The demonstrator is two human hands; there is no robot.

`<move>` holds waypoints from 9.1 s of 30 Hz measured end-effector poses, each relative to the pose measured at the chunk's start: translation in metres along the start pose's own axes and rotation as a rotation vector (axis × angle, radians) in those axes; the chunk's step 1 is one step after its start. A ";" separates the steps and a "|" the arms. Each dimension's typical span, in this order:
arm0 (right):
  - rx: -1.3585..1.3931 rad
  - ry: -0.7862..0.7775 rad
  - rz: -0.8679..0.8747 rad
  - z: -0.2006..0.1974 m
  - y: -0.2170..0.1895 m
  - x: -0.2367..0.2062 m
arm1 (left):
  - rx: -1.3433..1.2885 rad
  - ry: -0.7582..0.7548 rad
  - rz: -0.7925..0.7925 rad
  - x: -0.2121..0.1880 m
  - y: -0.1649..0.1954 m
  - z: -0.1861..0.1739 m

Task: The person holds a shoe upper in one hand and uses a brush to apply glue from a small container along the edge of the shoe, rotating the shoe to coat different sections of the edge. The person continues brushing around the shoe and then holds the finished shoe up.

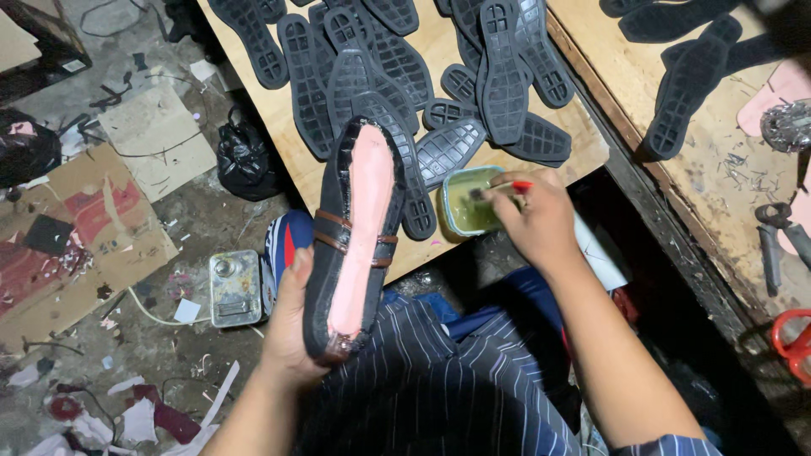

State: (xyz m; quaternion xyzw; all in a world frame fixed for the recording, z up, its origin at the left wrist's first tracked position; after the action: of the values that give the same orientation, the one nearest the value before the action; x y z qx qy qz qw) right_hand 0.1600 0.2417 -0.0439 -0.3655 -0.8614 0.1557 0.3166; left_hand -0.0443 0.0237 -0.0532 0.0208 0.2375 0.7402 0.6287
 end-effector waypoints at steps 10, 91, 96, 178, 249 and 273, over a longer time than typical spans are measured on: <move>0.716 -0.295 0.566 -0.030 -0.005 -0.044 | 0.166 0.009 -0.022 0.009 -0.006 0.024; 0.802 -0.002 0.103 -0.083 -0.109 -0.054 | 0.343 -0.013 0.068 0.004 -0.014 0.074; 0.711 0.034 -0.003 -0.084 -0.114 -0.052 | 0.379 -0.056 0.123 0.004 -0.010 0.075; 0.417 0.031 -0.173 -0.092 -0.145 -0.048 | 0.308 -0.103 0.217 0.014 -0.007 0.074; 0.515 -0.058 -0.167 -0.084 -0.142 -0.055 | 0.241 0.011 0.080 0.037 -0.011 0.061; 0.507 -0.004 -0.121 -0.084 -0.126 -0.056 | 0.236 -0.157 0.007 0.030 -0.011 0.062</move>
State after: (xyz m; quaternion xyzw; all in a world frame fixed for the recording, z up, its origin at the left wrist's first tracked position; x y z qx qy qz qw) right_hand 0.1786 0.1175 0.0582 -0.2220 -0.8157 0.3481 0.4051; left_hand -0.0198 0.0736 -0.0107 0.1535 0.2729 0.7055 0.6358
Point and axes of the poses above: each hand's wrist, its own x-axis towards the middle knuckle, its own z-axis out of the palm, y = z × x, the point moved 6 cm from there along x, towards the middle knuckle, and after that the axes turned 6 degrees about -x, right-handed, at the moved point
